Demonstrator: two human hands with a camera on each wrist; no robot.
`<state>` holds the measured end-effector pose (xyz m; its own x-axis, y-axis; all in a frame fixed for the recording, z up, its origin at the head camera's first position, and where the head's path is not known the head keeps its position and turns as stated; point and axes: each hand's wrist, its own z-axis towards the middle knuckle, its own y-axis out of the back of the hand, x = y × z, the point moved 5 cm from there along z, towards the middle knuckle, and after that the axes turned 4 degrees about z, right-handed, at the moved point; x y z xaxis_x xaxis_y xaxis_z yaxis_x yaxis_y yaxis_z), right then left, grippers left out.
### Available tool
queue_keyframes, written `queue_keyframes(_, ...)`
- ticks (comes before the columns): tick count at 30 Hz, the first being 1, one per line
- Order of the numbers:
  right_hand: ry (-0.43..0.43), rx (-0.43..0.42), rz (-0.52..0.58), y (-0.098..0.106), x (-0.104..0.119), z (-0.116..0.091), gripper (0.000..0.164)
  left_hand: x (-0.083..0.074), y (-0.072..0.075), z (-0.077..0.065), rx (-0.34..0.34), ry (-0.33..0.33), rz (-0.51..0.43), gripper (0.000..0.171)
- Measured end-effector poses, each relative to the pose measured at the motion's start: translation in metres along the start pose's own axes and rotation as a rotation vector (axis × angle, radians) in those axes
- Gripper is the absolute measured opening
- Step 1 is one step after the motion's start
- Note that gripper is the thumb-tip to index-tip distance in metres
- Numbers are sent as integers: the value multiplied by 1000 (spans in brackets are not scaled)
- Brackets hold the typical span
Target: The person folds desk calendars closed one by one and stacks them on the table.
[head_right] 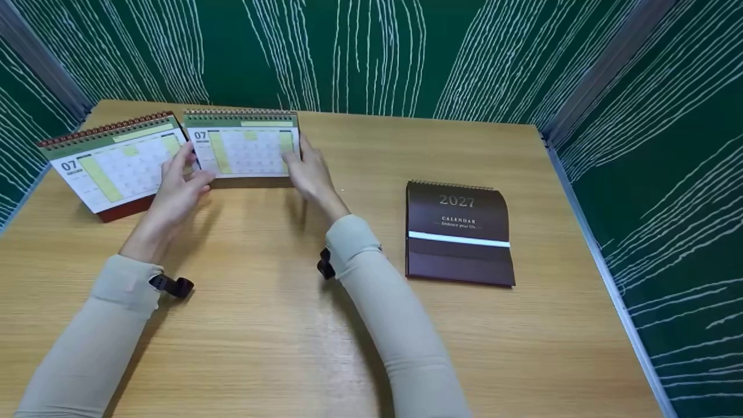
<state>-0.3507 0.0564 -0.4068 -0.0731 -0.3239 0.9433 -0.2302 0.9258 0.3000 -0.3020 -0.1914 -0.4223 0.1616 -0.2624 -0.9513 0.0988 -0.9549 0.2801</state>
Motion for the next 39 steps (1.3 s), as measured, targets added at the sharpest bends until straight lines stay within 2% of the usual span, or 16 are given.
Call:
queue_keyframes(8, -28, 28, -19, 3, 2, 2, 65, -2, -1, -1, 9, 4, -7, 83)
queue_keyframes(15, -14, 60, 23, 6, 6, 4, 64, -1, -1, -1, -14, -38, -9, 76)
queue_keyframes(18, -35, 70, 53, 8, 7, 6, 64, -1, -2, 0, -11, -53, -8, 77)
queue_keyframes(24, -90, 93, 91, 11, 14, 13, 64, -1, -1, 0, -11, -40, -3, 77)
queue_keyframes(30, -173, 61, 140, 18, 22, 20, 62, -1, 1, 0, -19, -33, -12, 77)
queue_keyframes(39, -196, 73, 196, 23, 33, 26, 64, -1, 0, -2, -7, -20, -8, 77)
